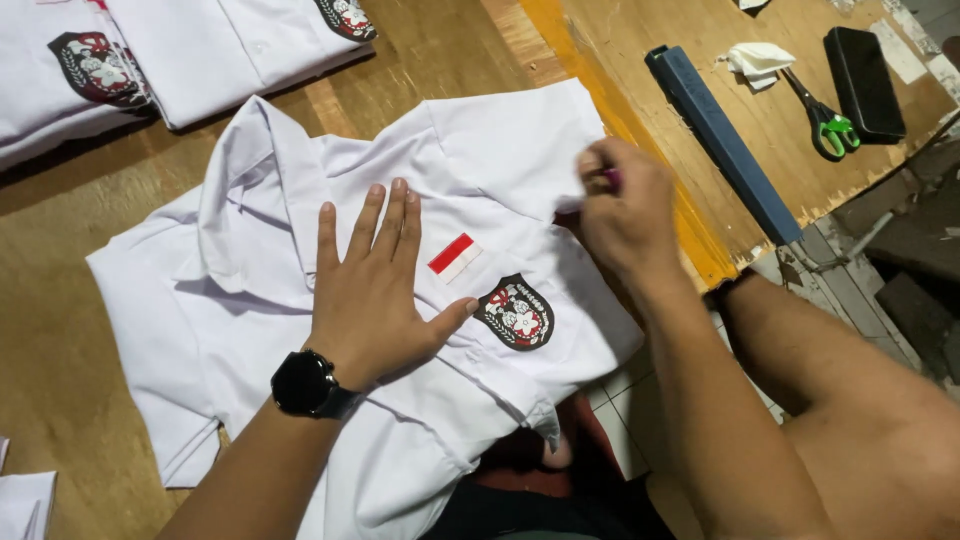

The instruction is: The person uses small scissors to trim loose threads from the collar, placket, and pocket area of a white shirt. They carefully snip small fibers from the fabric edges and around the embroidered emblem while the shirt lies flat on a wooden table.

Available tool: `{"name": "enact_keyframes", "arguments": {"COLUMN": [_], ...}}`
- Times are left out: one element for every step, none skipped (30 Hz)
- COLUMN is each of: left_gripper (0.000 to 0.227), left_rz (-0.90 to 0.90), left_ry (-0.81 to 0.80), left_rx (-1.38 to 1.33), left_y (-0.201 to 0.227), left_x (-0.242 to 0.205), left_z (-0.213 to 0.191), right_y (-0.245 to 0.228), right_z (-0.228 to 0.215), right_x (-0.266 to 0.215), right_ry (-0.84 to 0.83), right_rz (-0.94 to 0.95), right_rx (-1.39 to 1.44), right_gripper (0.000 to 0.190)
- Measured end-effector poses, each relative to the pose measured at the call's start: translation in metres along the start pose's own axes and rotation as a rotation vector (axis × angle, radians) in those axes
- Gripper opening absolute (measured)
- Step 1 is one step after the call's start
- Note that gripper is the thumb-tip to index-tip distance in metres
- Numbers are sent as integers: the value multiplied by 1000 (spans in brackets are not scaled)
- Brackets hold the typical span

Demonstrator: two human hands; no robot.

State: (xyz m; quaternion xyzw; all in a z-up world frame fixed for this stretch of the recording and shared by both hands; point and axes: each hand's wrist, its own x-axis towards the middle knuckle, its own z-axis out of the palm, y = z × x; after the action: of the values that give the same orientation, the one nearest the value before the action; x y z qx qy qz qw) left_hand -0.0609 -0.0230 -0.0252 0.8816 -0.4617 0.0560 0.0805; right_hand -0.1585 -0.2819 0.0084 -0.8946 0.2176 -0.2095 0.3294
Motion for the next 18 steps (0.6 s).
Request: {"name": "enact_keyframes", "arguments": {"left_gripper": [115, 115, 115, 115, 115, 111, 108, 108, 104, 101, 101, 95, 89, 89, 81, 72, 72, 68], "left_rz": [-1, -4, -2, -1, 5, 7, 12, 20, 24, 28, 39, 81, 123, 133, 167, 200, 198, 223], "left_ry": [1, 1, -3, -8, -8, 9, 26, 25, 31, 37, 37, 97, 158, 160, 167, 173, 175, 191], "left_rx": [17, 19, 3, -12, -14, -47, -77, -76, -48, -20, -18, -7, 4, 7, -44, -95, -90, -151], "left_y": [-1, -1, -1, -1, 0, 0, 1, 5, 7, 10, 16, 22, 27, 35, 42, 48, 50, 52], "left_x": [-1, -1, 0, 0, 0, -1, -1, -2, -1, 0, 1, 2, 4, 8, 12, 14, 21, 26], "left_z": [0, 0, 1, 1, -1, -3, -6, -8, -11, -15, -18, -21, -24, -30, -36, -42, -42, -42], "right_y": [7, 29, 50, 72, 69, 66, 64, 55, 47, 38, 33, 28, 23, 26, 29, 31, 32, 32], "right_z": [-18, -32, -45, -59, -67, -75, -82, -81, -80, -79, -73, -68, -62, -56, -48, -40, -33, -27], "right_x": [-5, -10, -15, -20, -23, -25, -29, -27, -23, -19, -15, -11, -7, -5, -3, -2, 0, 1], "right_ry": [70, 68, 180, 292, 296, 341, 388, 395, 289, 179, 188, 90, -8, 2, -29, -59, -59, -64], "right_rz": [161, 159, 243, 327, 331, 347, 364, 370, 493, 610, 615, 645, 673, 677, 538, 398, 394, 334], "right_rx": [11, 12, -35, -83, -86, -143, -196, -196, -69, 60, 64, 44, 26, 31, 48, 65, 69, 82], "right_gripper": [34, 34, 36, 43, 43, 14, 47, 47, 34, 23, 23, 17, 20, 20, 18, 22, 22, 18]}}
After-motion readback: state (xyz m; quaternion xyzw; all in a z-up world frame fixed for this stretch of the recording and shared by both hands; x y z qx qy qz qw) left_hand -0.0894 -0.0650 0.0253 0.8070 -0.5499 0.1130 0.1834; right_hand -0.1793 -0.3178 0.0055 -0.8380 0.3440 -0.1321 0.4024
